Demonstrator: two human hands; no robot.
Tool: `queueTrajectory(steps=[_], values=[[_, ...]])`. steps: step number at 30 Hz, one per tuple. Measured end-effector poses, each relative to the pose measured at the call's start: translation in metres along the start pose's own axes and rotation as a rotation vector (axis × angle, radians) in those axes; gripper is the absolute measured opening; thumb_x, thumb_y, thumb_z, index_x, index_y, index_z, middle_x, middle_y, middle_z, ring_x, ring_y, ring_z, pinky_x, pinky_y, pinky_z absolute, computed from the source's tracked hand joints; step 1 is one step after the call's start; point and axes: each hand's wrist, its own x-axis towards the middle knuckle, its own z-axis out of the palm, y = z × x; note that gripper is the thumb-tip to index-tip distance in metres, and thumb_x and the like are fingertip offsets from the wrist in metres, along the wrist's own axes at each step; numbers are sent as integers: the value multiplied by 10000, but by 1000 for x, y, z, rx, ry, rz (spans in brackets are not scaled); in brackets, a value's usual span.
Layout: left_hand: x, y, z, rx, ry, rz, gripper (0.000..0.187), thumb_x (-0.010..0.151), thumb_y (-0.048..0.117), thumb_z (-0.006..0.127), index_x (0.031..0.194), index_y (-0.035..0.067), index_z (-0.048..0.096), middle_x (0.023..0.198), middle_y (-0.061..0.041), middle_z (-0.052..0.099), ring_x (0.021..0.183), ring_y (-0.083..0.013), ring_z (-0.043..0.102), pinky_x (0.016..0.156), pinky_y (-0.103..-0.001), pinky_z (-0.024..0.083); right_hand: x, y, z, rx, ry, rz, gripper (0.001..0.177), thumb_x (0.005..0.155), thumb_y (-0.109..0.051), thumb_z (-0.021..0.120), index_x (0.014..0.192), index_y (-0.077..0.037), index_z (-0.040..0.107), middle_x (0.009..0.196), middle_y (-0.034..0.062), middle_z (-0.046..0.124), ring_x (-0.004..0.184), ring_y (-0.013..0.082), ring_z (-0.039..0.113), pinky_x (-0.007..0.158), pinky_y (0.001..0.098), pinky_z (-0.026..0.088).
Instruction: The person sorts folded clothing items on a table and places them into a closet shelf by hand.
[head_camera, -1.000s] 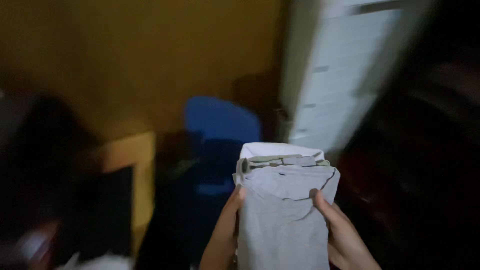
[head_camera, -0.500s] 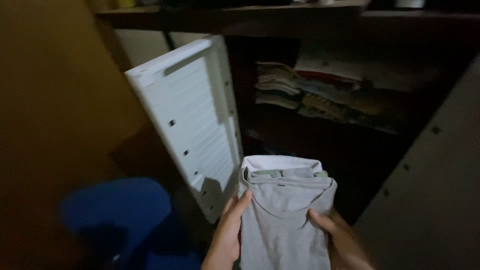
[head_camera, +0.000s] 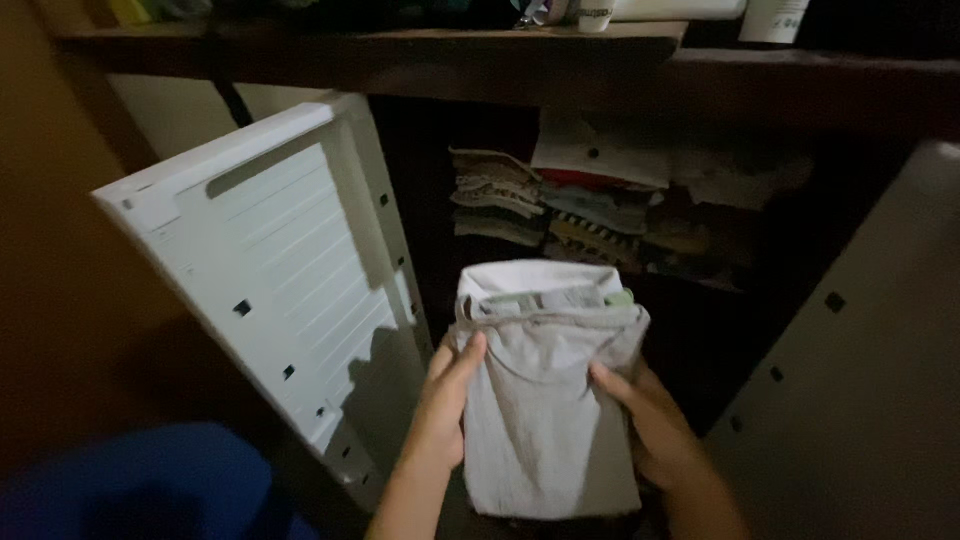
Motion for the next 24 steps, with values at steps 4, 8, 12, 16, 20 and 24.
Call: queueTrajectory(steps=[4,8,12,16,20,24], values=[[55,27,7,57,3,67,596,844,385,724,1347,82,620,1277,-99,699,1164,-263,654,986,-447,514,40,-31,11,47,-218,-297,798,814,-341,704,1508,-48,440,1433,170,603,1261,318,603,1029,455,482],[131,72,13,225,29,173,520,892,330,695,1321,43,626,1241,-146,717,1136,-287,680,960,-461,539,96,-75,44,147,-228,-273,639,892,-264,717,1407,88,580,1334,210,677,1193,356,648,957,438,555],[229,128,22,335,-11,263,605,949,325,613,1444,1,487,1342,-175,643,1172,-320,640,973,-448,542,143,-134,84,50,-248,-488,655,889,-254,668,1461,-75,405,1336,163,608,1227,310,615,996,459,559],[323,156,31,614,57,321,629,963,331,584,1479,4,433,1376,-185,607,1198,-324,622,991,-444,539,204,-181,111,9,-162,-546,644,902,-251,658,1464,-64,406,1346,174,600,1236,320,605,1003,462,548],[390,160,47,785,77,320,616,962,320,584,1470,0,442,1373,-193,606,1195,-334,620,991,-449,537,275,-217,116,-97,-1,-589,633,915,-248,649,1466,-53,408,1356,184,591,1245,331,595,1011,465,536],[434,160,48,893,104,297,604,961,309,583,1460,-3,450,1369,-201,605,1193,-344,618,991,-454,535,330,-227,105,-220,117,-590,622,928,-246,639,1468,-42,410,1366,194,582,1254,341,585,1019,468,525]])
